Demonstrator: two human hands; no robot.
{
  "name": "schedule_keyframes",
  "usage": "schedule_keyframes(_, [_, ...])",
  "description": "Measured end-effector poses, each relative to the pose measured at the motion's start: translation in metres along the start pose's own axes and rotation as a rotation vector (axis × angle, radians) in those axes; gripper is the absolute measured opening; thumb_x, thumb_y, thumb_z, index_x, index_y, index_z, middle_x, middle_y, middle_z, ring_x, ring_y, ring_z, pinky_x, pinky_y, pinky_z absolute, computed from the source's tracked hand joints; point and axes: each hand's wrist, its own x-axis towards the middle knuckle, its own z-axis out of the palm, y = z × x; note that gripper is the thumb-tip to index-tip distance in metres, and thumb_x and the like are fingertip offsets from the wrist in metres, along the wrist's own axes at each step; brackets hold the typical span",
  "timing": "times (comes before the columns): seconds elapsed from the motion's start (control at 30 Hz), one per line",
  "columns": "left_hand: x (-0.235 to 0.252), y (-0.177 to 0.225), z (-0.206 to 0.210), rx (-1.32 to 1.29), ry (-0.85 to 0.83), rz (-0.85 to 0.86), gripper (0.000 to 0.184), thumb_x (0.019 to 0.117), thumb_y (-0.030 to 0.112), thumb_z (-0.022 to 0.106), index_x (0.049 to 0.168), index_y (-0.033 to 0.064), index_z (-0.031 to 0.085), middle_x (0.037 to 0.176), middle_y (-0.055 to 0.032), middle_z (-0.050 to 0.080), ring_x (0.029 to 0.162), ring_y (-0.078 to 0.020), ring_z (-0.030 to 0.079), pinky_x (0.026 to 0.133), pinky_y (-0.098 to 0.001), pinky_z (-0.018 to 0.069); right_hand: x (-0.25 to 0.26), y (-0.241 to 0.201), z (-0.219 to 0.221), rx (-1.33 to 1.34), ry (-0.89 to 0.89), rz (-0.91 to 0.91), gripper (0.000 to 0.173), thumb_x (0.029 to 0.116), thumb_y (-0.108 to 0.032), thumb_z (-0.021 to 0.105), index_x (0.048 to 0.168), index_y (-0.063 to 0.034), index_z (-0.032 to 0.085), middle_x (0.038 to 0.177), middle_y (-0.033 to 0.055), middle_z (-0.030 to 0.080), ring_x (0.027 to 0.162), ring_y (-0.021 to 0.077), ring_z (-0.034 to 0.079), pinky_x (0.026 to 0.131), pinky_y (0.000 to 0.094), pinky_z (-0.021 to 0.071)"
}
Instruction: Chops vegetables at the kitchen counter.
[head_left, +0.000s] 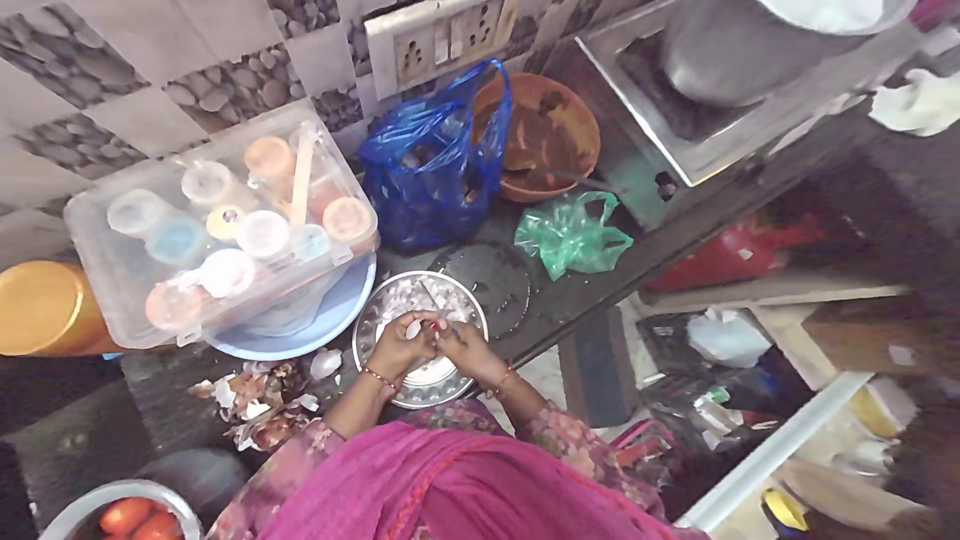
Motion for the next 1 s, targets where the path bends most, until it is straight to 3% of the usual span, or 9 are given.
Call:
schedule_keyframes(0.07, [0.0,-0.001,-0.001,-0.033,0.01,0.013,0.028,0.0844,-0.008,0.063,0.111,0.0007,0.063,0.088,-0.0003,0.067,0.069,-0.005,0.063,0.064,-0.0208,0.0548,0.001,-0.003,-0.005,0.066,-0.045,0.032,0.018,0.0997,-0.019,0.054,0.09,-0.0035,0.058,0.068,-0.0043,0.046,0.055,0.0022,0.043,0.053,0.022,0.0397])
schedule_keyframes(0.17, [-0.004,0.0,-0.005,-0.106,-0.005,0.03,0.034,0.0791,-0.009,0.064,0.111,0.0017,0.064,0.088,0.0002,0.069,0.072,-0.005,0.064,0.065,-0.021,0.0554,0.0,-0.007,-0.015,0.026,-0.119,0.074,0.017,0.0948,-0.022,0.056,0.095,-0.0053,0.055,0.071,-0.0035,0.048,0.057,0.0041,0.044,0.054,0.0237,0.0407])
schedule_keyframes(0.27, [-0.008,0.001,-0.008,-0.1,-0.019,0.022,0.039,0.0748,-0.009,0.065,0.113,0.0025,0.065,0.095,0.0001,0.071,0.078,-0.0057,0.066,0.069,-0.0223,0.057,-0.001,-0.009,-0.019,-0.079,-0.137,0.015,0.03,0.0945,-0.026,0.06,0.109,0.0,0.06,0.083,0.0022,0.056,0.071,0.0073,0.054,0.068,0.0283,0.0486])
schedule_keyframes(0.33, [-0.008,0.0,-0.007,-0.097,-0.03,0.039,0.042,0.073,-0.008,0.067,0.113,0.0024,0.065,0.097,0.0006,0.071,0.079,-0.0051,0.067,0.07,-0.022,0.0574,0.001,-0.01,-0.019,-0.141,-0.115,-0.031,0.034,0.0957,-0.027,0.06,0.113,0.0019,0.061,0.085,0.0047,0.058,0.074,0.0093,0.056,0.071,0.0303,0.0502])
schedule_keyframes(0.43, [-0.009,-0.001,-0.007,-0.072,-0.024,0.058,0.039,0.0743,-0.009,0.066,0.111,0.0026,0.065,0.1,0.0018,0.07,0.079,-0.0036,0.065,0.07,-0.0209,0.0566,0.003,-0.01,-0.016,-0.184,-0.099,-0.045,0.037,0.0985,-0.031,0.059,0.113,0.0032,0.061,0.085,0.0061,0.059,0.074,0.0112,0.056,0.071,0.0316,0.0501])
schedule_keyframes(0.6, [-0.009,-0.005,-0.006,-0.082,-0.02,0.066,0.039,0.0717,-0.009,0.068,0.108,0.0038,0.065,0.088,0.0038,0.068,0.071,-0.0029,0.064,0.066,-0.0205,0.056,0.001,-0.011,-0.013,-0.21,-0.107,-0.034,0.035,0.1003,-0.031,0.056,0.108,0.0032,0.059,0.081,0.0048,0.056,0.071,0.0097,0.054,0.068,0.0303,0.0486])
schedule_keyframes(0.8, [-0.008,-0.007,-0.005,-0.111,-0.044,0.073,0.035,0.073,-0.008,0.067,0.106,0.0058,0.065,0.084,0.0053,0.068,0.068,-0.002,0.063,0.063,-0.0196,0.0554,0.0,-0.008,-0.012,-0.218,-0.111,-0.069,0.038,0.1011,-0.032,0.055,0.109,0.0045,0.06,0.08,0.0051,0.057,0.071,0.01,0.055,0.068,0.0302,0.0493])
schedule_keyframes(1.0, [-0.008,-0.006,-0.003,-0.09,-0.025,0.076,0.031,0.0725,-0.01,0.068,0.098,0.0073,0.066,0.087,0.004,0.069,0.073,-0.0035,0.065,0.067,-0.0213,0.0563,-0.005,-0.014,-0.009,-0.288,-0.111,-0.053,0.037,0.1068,-0.031,0.046,0.099,0.0029,0.058,0.075,0.0038,0.052,0.067,0.01,0.051,0.065,0.0293,0.0454])
